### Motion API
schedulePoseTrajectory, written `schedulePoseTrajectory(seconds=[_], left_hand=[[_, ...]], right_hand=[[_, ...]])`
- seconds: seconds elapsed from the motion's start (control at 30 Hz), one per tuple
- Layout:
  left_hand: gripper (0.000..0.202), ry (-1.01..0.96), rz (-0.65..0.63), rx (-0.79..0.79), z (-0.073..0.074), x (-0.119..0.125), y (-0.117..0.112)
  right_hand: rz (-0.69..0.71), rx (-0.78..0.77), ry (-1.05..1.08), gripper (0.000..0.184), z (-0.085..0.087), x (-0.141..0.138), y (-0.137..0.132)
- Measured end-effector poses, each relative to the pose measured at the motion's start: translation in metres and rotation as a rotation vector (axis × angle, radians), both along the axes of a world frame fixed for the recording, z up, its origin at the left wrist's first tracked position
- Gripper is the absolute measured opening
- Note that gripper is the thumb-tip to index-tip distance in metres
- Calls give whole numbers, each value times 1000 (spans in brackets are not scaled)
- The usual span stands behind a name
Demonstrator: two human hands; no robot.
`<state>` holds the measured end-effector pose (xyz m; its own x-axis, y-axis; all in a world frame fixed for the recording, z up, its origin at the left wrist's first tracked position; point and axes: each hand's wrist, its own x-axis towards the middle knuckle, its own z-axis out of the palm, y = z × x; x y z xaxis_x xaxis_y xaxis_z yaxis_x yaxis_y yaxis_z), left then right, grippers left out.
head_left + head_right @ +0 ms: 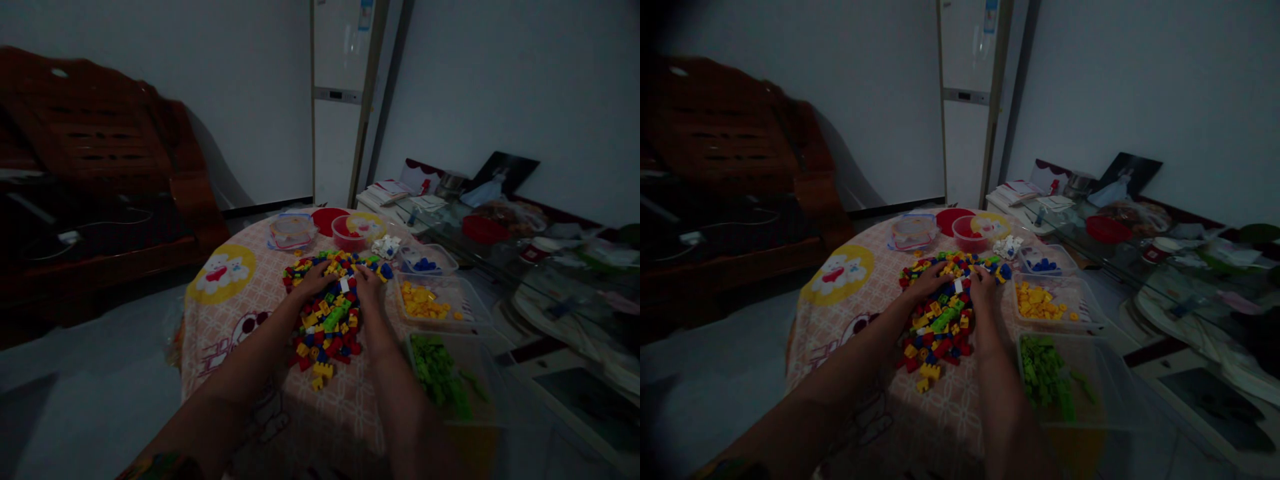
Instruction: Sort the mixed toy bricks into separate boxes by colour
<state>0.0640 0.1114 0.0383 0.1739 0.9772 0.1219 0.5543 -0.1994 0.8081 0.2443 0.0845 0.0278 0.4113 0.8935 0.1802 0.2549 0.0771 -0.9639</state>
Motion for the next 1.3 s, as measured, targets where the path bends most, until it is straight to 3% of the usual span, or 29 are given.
schedulePoseTrajectory(seconds=[0.1,0.2,0.3,0.43,0.53,0.73,1.0,1.17,1.3], left_hand=[[58,-20,-117,41,13,8,13],[49,-15,-129,147,24,-1,11],[43,28,87,250,24,-29,2],[42,94,434,255,4,-71,-5],[48,138,459,176,-12,-86,-1],[60,201,277,118,-17,-73,23],[52,215,202,114,-10,-41,40],[47,138,351,246,-13,-36,39],[50,157,384,196,-15,-41,42]], right_hand=[[45,46,29,37,5,3,6],[-48,79,-15,37,6,9,-8],[-160,79,-90,40,3,15,-37],[-222,108,-170,47,-1,19,-67],[-274,111,-207,49,-6,19,-73],[-288,135,-274,49,-20,21,-73],[-253,126,-291,47,-22,20,-78],[-245,139,-287,46,-22,21,-78],[-226,142,-296,46,-22,22,-78]])
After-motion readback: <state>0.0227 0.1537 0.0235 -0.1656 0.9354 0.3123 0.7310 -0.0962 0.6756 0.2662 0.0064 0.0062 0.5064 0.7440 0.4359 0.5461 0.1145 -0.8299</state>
